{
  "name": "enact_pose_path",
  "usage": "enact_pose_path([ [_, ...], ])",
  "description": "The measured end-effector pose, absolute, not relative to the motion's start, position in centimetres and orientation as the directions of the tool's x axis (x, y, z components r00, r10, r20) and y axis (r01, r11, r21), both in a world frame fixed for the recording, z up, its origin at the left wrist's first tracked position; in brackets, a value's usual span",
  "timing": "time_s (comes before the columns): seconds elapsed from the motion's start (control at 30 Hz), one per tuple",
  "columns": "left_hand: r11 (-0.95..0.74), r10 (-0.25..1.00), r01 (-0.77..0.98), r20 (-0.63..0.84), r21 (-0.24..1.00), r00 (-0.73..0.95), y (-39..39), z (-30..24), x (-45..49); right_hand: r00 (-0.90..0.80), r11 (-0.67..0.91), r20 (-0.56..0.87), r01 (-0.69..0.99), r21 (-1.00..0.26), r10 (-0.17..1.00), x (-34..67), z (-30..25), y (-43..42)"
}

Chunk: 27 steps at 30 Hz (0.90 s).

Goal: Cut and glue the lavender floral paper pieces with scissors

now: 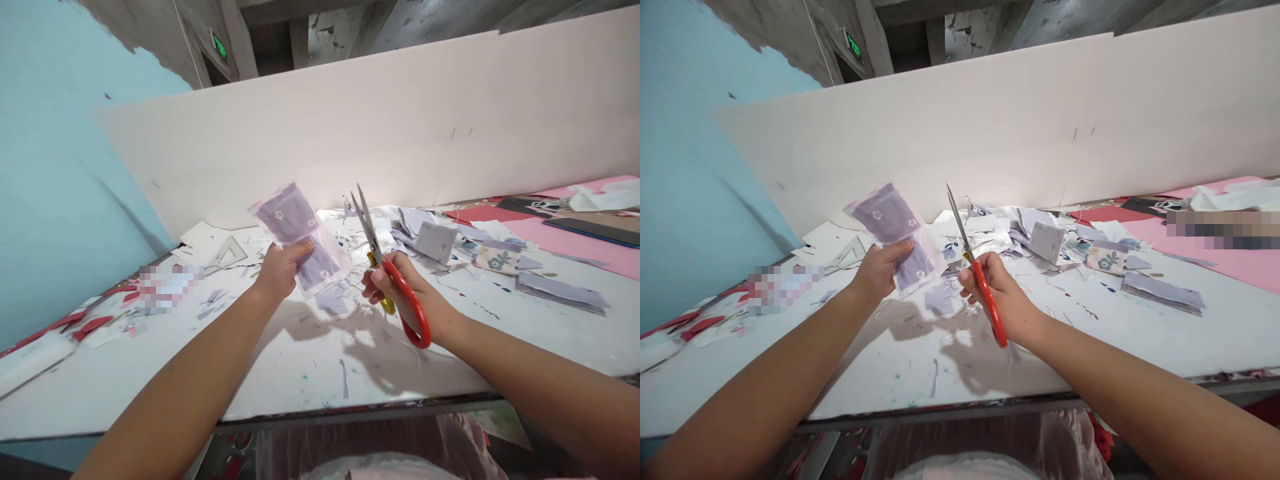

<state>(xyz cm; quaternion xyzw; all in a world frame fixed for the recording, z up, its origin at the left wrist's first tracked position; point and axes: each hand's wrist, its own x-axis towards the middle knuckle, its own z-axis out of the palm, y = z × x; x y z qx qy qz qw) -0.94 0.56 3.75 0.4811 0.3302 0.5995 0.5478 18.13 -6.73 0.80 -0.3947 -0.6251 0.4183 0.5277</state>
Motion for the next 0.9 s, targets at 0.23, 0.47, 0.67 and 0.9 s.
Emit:
enact_pose_path([
  [0.23, -0.047, 0.930, -0.203, 0.117, 0.978, 0.349, -1.0, 3.1, 0.3, -0.160, 0.246, 0.259, -0.092, -0.965, 0.953, 18.0, 1.5, -6.5],
  [0.47, 0.186, 0.879, -0.229, -0.057, 0.956, 0.474, -2.3, 2.9, 1.3, -0.054, 0.203, 0.204, -0.035, -0.979, 0.977, 17.6, 1.0, -6.5],
  [0.67, 0.179, 0.956, -0.257, -0.106, 0.950, 0.274, -2.0, 2.7, 1.6, 0.044, 0.191, 0.192, 0.024, -0.981, 0.980, 17.5, 0.6, -6.0],
  [0.9, 0.191, 0.939, -0.192, -0.122, 0.963, 0.321, -3.2, 2.1, 2.7, 0.158, 0.205, 0.208, 0.034, -0.978, 0.965, 17.6, 0.5, -6.0],
])
